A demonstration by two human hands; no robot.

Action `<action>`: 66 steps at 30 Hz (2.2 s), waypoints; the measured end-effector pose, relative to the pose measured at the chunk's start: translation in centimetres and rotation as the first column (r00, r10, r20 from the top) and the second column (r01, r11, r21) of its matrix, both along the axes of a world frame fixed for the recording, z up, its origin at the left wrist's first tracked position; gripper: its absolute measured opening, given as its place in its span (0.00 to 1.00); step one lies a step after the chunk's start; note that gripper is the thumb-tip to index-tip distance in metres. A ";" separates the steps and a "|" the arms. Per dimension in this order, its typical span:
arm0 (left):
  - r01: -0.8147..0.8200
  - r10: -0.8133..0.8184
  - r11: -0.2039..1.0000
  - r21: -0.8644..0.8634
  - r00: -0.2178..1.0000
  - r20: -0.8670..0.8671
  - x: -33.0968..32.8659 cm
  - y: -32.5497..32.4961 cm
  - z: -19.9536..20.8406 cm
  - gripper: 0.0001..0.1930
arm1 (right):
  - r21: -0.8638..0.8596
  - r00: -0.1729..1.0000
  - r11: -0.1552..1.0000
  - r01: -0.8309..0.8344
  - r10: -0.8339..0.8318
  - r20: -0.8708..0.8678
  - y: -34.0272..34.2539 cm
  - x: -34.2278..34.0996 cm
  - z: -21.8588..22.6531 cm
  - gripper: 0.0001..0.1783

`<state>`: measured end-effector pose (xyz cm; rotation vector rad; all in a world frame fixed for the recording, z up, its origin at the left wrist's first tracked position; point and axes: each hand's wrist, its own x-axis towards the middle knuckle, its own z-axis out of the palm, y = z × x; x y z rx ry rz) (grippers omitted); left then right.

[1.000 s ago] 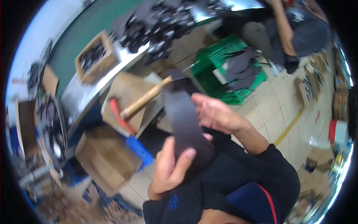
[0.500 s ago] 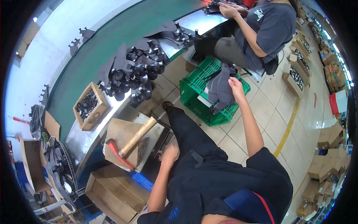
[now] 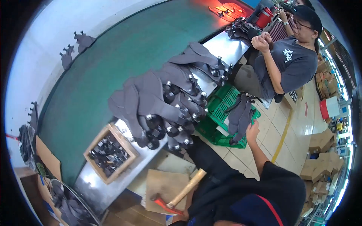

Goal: Manually assemble and secure heel components to shoe soles using a hammer and small nails in a factory production line.

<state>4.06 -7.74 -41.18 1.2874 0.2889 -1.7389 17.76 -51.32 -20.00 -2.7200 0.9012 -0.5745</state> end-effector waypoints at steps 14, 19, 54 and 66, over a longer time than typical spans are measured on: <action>0.113 -0.072 0.988 -0.109 0.943 0.324 16.8 1.3 5.1 0.17 | 0.573 0.225 0.801 -0.172 0.598 -0.769 4.0 -13.8 -10.5 0.26; 0.119 -0.093 0.992 -0.048 0.928 0.361 9.9 0.7 7.5 0.18 | 0.866 0.010 0.360 -0.348 0.925 -0.380 2.8 -16.1 -13.3 0.19; -0.771 -0.264 0.635 -0.056 -0.285 0.922 22.9 12.5 40.0 0.19 | 0.479 0.430 -0.139 -0.867 0.277 0.859 21.9 6.8 25.8 0.11; -0.748 -0.031 0.348 -0.564 -0.611 0.791 14.8 11.4 43.3 0.13 | 0.090 -0.063 -0.266 -0.960 0.517 0.854 36.9 3.4 34.9 0.07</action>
